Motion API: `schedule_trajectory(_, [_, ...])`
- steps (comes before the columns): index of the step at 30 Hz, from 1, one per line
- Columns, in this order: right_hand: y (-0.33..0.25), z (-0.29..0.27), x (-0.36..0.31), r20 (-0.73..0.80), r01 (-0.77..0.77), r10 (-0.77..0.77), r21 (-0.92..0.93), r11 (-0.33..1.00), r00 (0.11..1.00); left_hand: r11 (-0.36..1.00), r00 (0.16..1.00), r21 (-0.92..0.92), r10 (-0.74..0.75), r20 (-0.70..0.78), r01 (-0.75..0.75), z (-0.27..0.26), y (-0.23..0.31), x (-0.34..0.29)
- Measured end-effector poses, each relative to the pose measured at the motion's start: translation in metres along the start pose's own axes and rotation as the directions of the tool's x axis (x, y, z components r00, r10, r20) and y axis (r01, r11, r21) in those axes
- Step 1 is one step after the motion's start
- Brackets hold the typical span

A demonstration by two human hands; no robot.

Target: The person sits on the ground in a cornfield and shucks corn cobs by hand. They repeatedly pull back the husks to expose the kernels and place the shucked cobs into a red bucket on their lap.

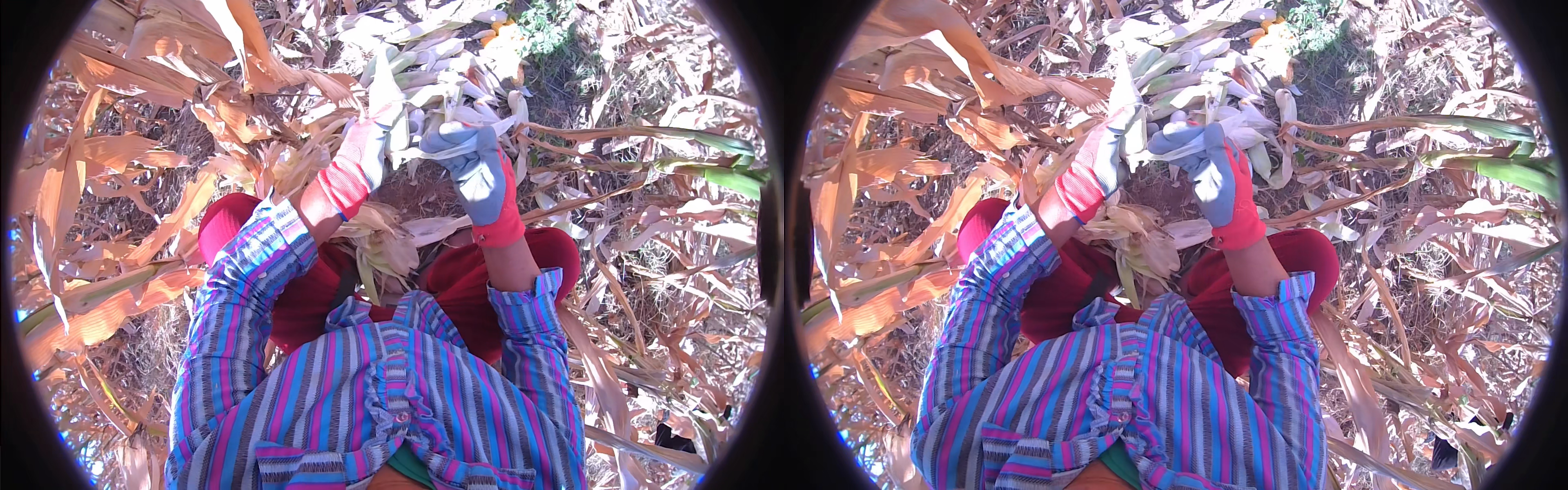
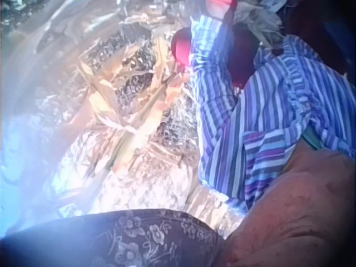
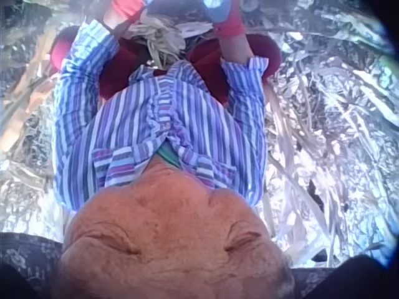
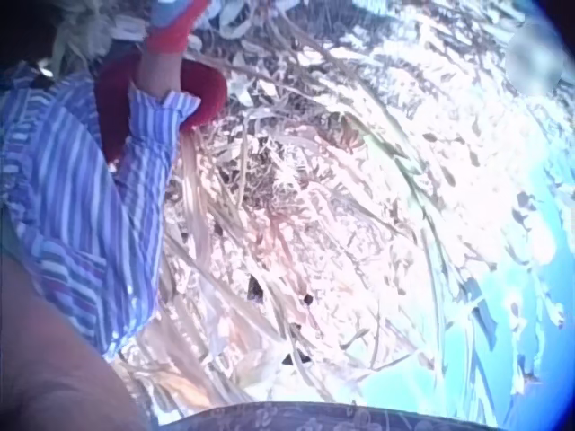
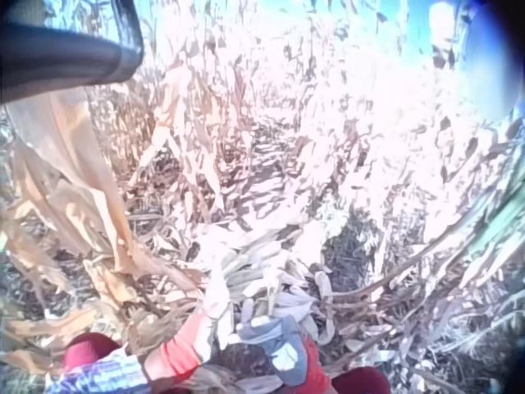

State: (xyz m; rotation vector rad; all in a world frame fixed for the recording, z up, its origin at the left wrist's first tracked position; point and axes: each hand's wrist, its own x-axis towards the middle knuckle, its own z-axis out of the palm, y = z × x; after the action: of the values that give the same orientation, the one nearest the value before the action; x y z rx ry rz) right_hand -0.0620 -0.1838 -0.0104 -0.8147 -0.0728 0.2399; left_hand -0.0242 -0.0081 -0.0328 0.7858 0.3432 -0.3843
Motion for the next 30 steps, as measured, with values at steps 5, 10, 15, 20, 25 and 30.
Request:
schedule_trajectory(5, [0.001,-0.001,-0.004,0.112,-0.128,0.15,-0.185,0.974,0.982,0.989,0.993,-0.118,0.101,0.062,-0.093,0.006,0.02,-0.012])
schedule_trajectory(10, [0.004,0.012,0.0,0.151,0.148,-0.091,-0.425,0.893,0.984,0.98,0.995,-0.171,0.101,-0.027,-0.104,0.015,0.025,-0.014])
schedule_trajectory(15, [0.027,0.02,0.001,0.186,0.173,-0.038,-0.793,0.584,0.982,0.972,0.991,-0.225,0.094,0.095,-0.071,-0.007,0.008,-0.005])
schedule_trajectory(20, [0.036,0.015,-0.007,0.227,0.278,-0.176,-0.579,0.767,0.958,0.993,1.0,-0.122,-0.002,0.022,0.004,0.0,0.008,-0.019])
schedule_trajectory(25, [0.03,0.019,-0.002,0.02,-0.056,0.07,-0.407,0.912,0.997,0.993,0.99,0.037,0.113,0.08,-0.116,-0.006,-0.003,-0.015])
schedule_trajectory(30, [0.022,0.019,-0.003,-0.118,-0.316,0.311,-0.032,0.948,0.943,0.992,0.981,-0.032,-0.117,0.156,0.123,0.005,0.008,-0.016])
